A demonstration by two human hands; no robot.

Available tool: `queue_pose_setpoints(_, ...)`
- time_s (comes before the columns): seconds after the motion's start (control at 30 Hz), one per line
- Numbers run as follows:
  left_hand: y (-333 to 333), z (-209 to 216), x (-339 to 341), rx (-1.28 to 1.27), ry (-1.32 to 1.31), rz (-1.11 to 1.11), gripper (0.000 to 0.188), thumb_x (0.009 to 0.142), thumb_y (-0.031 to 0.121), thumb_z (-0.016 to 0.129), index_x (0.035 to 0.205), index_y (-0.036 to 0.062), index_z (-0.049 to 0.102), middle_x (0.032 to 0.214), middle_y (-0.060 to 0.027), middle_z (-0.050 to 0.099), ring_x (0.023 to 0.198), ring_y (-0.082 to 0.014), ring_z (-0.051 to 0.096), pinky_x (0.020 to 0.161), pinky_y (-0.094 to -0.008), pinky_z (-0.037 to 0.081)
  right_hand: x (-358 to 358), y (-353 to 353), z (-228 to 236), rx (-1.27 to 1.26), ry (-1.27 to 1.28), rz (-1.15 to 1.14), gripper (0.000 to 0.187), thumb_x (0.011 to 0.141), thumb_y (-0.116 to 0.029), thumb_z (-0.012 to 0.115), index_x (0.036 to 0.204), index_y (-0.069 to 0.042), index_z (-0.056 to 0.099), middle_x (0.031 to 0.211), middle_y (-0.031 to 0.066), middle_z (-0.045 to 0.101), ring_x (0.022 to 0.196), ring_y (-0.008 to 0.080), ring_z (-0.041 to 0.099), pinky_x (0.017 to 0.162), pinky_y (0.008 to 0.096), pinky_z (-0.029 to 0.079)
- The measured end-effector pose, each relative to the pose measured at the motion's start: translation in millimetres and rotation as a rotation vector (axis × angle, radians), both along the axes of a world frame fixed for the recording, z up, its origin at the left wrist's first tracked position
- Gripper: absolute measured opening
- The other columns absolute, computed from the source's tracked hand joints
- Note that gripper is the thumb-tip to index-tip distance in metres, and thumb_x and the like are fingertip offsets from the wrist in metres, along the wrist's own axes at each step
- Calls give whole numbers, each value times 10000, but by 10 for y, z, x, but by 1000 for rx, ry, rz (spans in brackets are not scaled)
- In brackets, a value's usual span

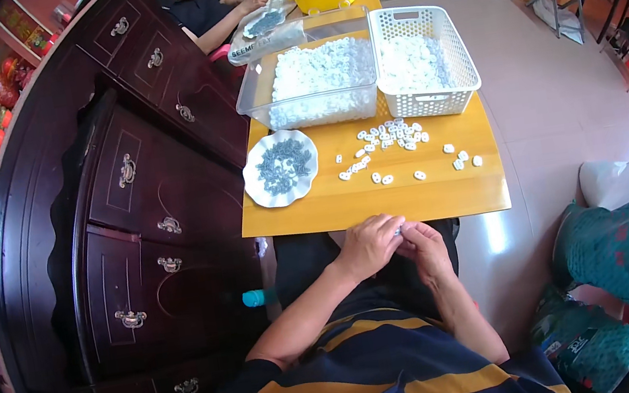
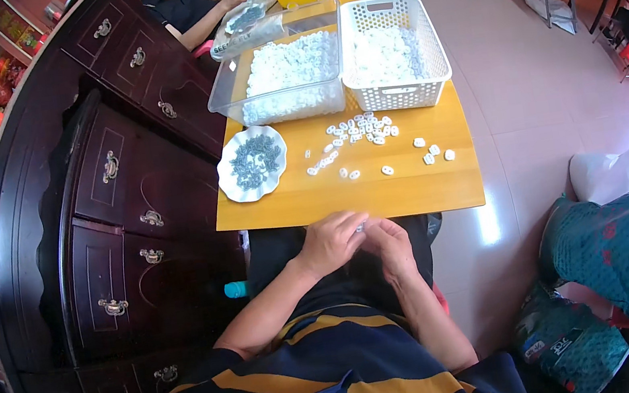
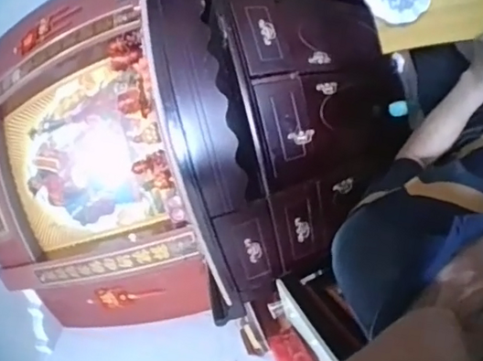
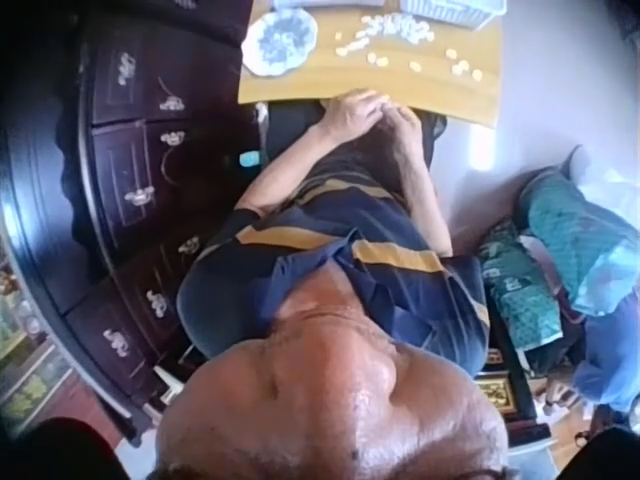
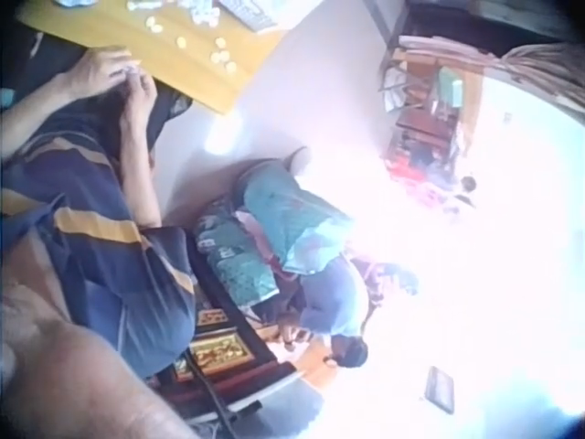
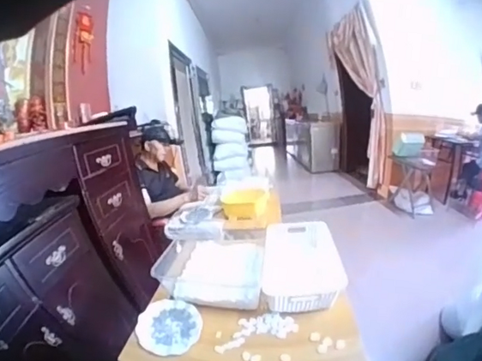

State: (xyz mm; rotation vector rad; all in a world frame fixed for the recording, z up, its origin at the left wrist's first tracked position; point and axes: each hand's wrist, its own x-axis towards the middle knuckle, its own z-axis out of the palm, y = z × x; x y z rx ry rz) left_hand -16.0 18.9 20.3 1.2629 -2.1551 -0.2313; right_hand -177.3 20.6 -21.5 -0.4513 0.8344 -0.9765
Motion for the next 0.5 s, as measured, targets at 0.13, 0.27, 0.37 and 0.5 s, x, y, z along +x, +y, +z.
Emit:
queue_pose_setpoints(0.13, 19, 19, 4, 70, -15, -10, 302, 820, 88, 770, 1106, 34, 689, 1031, -152, 721, 953, -333, 706, 824, -417, 573, -4, 25, -62, 20, -30, 2, 195, 1014, -189, 621, 1062, -22, 710, 935, 40, 717, 842, 133, 680, 799, 280, 551)
queue_pose_setpoints(0.27, 8, 21, -30, 70, 2, -22, 270, 818, 92, 764, 1073, 39, 693, 1017, -147, 721, 944, -343, 702, 813, -426, 571, -34, 29, -162, 30, -21, 1, 211, 1008, -197, 630, 1075, -12, 706, 971, 54, 716, 848, 133, 682, 783, 276, 551)
queue_pose_setpoints(0.37, -49, -33, -17, 62, 4, -39, 255, 821, 98, 754, 1063, 47, 695, 1002, -150, 716, 928, -354, 698, 797, -432, 568, -34, 2, -189, 58, 0, -25, 191, 1011, -198, 629, 1061, -28, 701, 953, 52, 718, 826, 136, 682, 778, 285, 556)
queue_pose_setpoints(0.5, -104, 40, 7, 45, 36, -54, 237, 825, 70, 733, 1058, 48, 693, 939, -154, 708, 875, -360, 698, 751, -434, 567, 8, -7, -209, 11, -32, -53, 155, 1007, -202, 638, 1042, -63, 696, 930, 36, 722, 805, 129, 679, 783, 281, 554)
